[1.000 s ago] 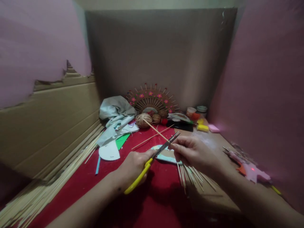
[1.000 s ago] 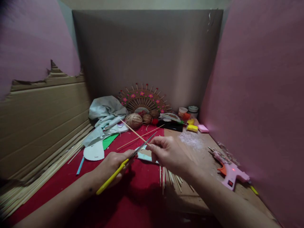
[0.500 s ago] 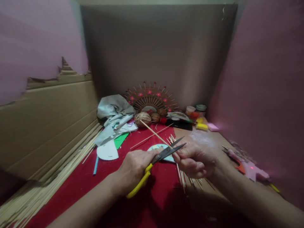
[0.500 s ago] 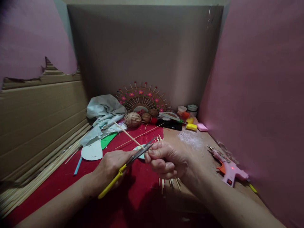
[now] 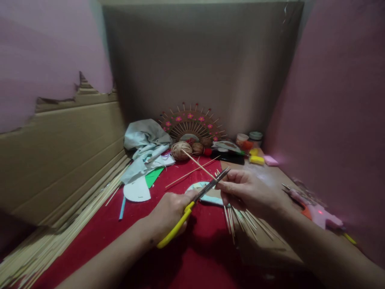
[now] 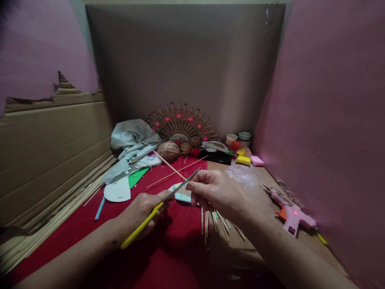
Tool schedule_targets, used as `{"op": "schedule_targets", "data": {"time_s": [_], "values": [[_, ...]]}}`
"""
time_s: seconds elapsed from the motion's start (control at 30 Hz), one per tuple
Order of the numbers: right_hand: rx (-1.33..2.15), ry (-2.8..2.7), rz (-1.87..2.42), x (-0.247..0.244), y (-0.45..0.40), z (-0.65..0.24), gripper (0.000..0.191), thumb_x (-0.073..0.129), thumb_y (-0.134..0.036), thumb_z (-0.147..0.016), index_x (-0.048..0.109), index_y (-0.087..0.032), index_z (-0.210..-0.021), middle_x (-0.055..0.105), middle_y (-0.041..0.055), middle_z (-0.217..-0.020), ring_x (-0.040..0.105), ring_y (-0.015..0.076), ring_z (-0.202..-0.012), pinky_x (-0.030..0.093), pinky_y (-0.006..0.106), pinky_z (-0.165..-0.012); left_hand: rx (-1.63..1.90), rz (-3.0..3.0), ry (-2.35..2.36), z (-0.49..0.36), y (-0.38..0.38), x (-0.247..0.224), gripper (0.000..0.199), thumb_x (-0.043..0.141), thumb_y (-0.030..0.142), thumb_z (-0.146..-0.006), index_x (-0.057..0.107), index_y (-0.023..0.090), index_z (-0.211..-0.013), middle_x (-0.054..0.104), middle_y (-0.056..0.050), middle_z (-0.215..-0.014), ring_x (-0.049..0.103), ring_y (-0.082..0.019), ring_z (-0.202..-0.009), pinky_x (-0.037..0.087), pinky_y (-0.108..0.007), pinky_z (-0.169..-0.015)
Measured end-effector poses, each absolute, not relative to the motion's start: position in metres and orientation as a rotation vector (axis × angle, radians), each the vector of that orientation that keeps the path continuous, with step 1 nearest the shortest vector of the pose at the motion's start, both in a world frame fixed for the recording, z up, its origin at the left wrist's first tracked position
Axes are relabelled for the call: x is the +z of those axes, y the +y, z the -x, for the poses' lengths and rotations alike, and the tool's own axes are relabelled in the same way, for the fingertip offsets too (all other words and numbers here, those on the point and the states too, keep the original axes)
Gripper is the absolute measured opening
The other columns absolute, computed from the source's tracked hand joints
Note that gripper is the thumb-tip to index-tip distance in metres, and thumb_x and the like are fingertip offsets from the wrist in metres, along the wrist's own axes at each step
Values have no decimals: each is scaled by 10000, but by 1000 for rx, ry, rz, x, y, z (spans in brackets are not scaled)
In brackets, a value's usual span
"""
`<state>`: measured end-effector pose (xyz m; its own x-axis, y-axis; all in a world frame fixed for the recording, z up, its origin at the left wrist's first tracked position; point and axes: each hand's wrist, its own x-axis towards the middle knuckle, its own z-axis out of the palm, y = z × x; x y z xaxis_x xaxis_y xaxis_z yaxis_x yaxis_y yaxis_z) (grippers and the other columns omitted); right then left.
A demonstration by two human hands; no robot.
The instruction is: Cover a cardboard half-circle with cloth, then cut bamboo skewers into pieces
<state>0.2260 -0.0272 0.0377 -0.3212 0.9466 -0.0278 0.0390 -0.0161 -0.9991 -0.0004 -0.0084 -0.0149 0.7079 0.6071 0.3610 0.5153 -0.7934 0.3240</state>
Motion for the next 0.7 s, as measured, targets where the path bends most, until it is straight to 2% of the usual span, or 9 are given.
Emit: {"op": "schedule_targets", "data": {"time_s": [0.23,0.37,0.47,0.57,0.7], "values": [[1799,-1273,902,41,-29,-224,227,713,-323,-695,587,-135,-711,532,-44,-419,271,17,-248,151,150,-262,676,-2704,792,1,-11,-5,599,457,61,-711,433,234,-1285,536,55,-657,450,-100,-504,372,-201,-512],[2029,-1231,760,40,-26,-228,196,712,-273,-695,586,-122,-695,501,-55,-398,217,2,-242,177,125,-249,746,-2729,721,-2,-11,-3,501,465,157,-823,416,214,-1319,581,25,-702,529,-127,-588,435,-233,-606],[2175,-1242,655,38,-23,-232,143,673,-238,-724,604,-113,-736,489,-64,-392,195,7,-234,219,123,-230,825,-2805,747,-4,-12,-4,461,453,196,-841,447,203,-1302,617,-9,-756,563,-159,-646,447,-279,-645],[2264,-1234,578,34,-20,-234,133,667,-232,-726,600,-119,-749,498,-64,-396,210,14,-228,262,121,-221,832,-2840,744,-3,-13,-9,416,457,221,-831,490,193,-1244,621,-19,-760,564,-175,-649,442,-296,-626],[2287,-1187,493,35,-21,-235,154,664,-236,-738,576,-127,-673,484,-70,-393,200,4,-224,280,106,-223,754,-2776,811,-4,-16,-11,380,470,213,-820,515,179,-1195,549,26,-641,499,-135,-532,394,-247,-526]]}}
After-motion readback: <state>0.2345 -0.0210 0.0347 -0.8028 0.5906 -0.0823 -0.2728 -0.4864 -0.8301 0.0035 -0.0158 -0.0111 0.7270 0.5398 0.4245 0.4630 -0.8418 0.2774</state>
